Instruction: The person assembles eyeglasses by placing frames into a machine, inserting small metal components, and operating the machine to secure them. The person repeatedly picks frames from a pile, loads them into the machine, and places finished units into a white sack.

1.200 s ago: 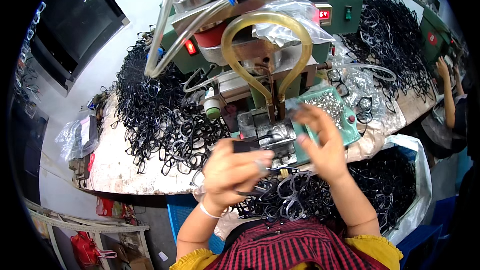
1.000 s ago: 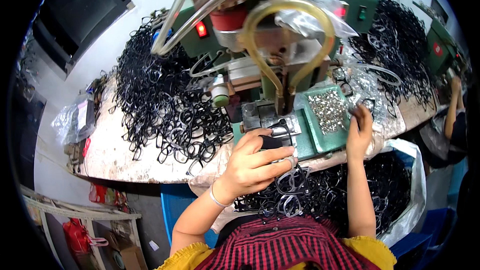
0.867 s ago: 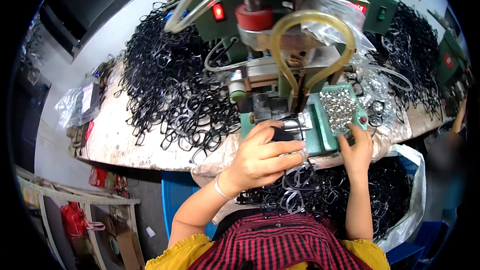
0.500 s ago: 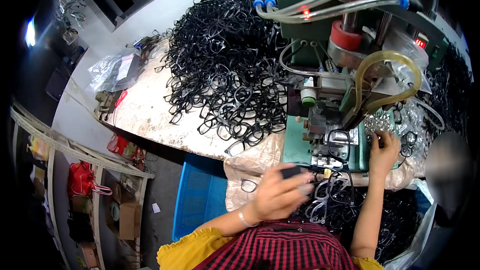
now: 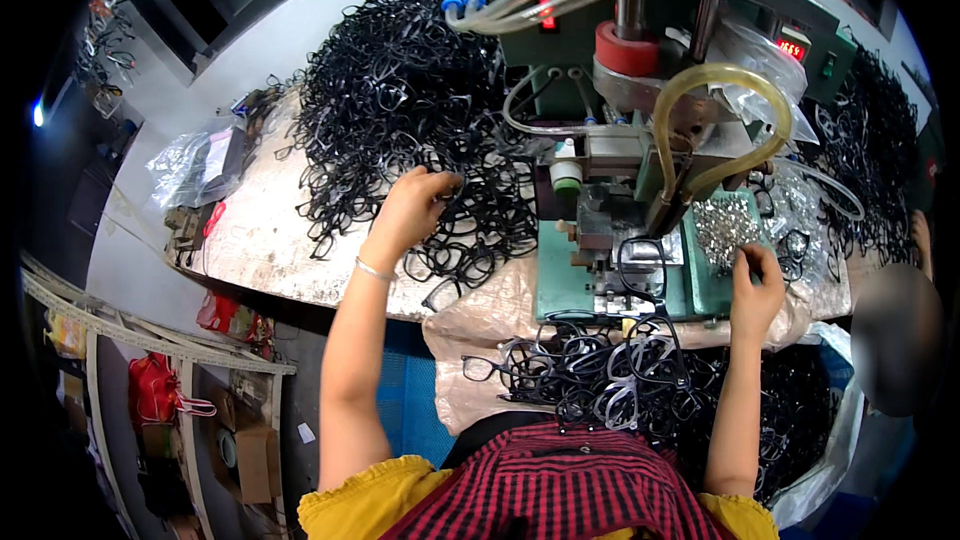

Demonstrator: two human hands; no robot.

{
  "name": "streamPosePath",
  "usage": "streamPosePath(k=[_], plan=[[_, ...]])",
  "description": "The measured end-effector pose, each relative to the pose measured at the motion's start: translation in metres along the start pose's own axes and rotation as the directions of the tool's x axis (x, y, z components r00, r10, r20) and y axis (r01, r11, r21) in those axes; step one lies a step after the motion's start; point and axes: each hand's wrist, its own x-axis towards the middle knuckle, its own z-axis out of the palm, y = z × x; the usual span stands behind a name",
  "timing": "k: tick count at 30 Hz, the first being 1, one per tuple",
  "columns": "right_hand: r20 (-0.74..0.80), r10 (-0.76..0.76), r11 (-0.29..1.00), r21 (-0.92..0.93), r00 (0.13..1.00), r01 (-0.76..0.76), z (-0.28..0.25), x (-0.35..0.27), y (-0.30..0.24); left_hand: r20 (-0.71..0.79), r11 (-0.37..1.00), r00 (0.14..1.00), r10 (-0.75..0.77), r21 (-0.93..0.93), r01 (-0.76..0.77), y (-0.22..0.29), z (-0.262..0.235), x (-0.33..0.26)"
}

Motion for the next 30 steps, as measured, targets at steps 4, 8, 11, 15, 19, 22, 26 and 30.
streamPosePath(k=[4,8,11,15,19,22,26,30], plan=[[-0.052,-0.109,0.976,-0.193,0.993,0.097,-0.053,-0.030,0.013,-0.011,0.898,0.969,-0.247,-0.379,0.224,-0.028,0.015,-0.010],[0.024,0.147,0.989,0.029,0.989,-0.148,-0.067,-0.044,-0.003,-0.145,0.229,0.808,-0.571,-0.973,-0.013,0.004,0.007,-0.006],[0.190,0.020,0.981,0.188,0.982,-0.056,-0.036,-0.020,-0.067,0.060,0.026,0.788,-0.612,-0.995,0.096,0.024,0.022,-0.004],[0.074,-0.379,0.904,0.244,0.922,0.352,0.022,0.019,-0.110,0.138,0.009,0.755,-0.641,-0.982,0.188,0.070,0.041,-0.002],[0.085,-0.129,0.880,0.469,0.988,0.075,0.049,-0.005,-0.112,0.013,0.022,0.734,-0.679,-0.999,0.038,0.085,0.078,-0.040],[0.170,-0.029,0.769,0.633,0.985,-0.086,0.055,-0.012,-0.115,-0.099,0.097,0.777,-0.622,-0.994,-0.048,0.092,0.065,-0.047],[0.275,-0.052,0.738,0.659,0.960,-0.148,0.051,-0.010,-0.121,-0.503,0.196,0.810,-0.302,-0.864,-0.463,0.161,-0.004,-0.014],[0.366,0.037,0.589,0.744,0.930,-0.316,0.043,-0.010,-0.142,-0.636,0.376,0.767,-0.086,-0.734,-0.566,0.197,-0.026,0.026]])
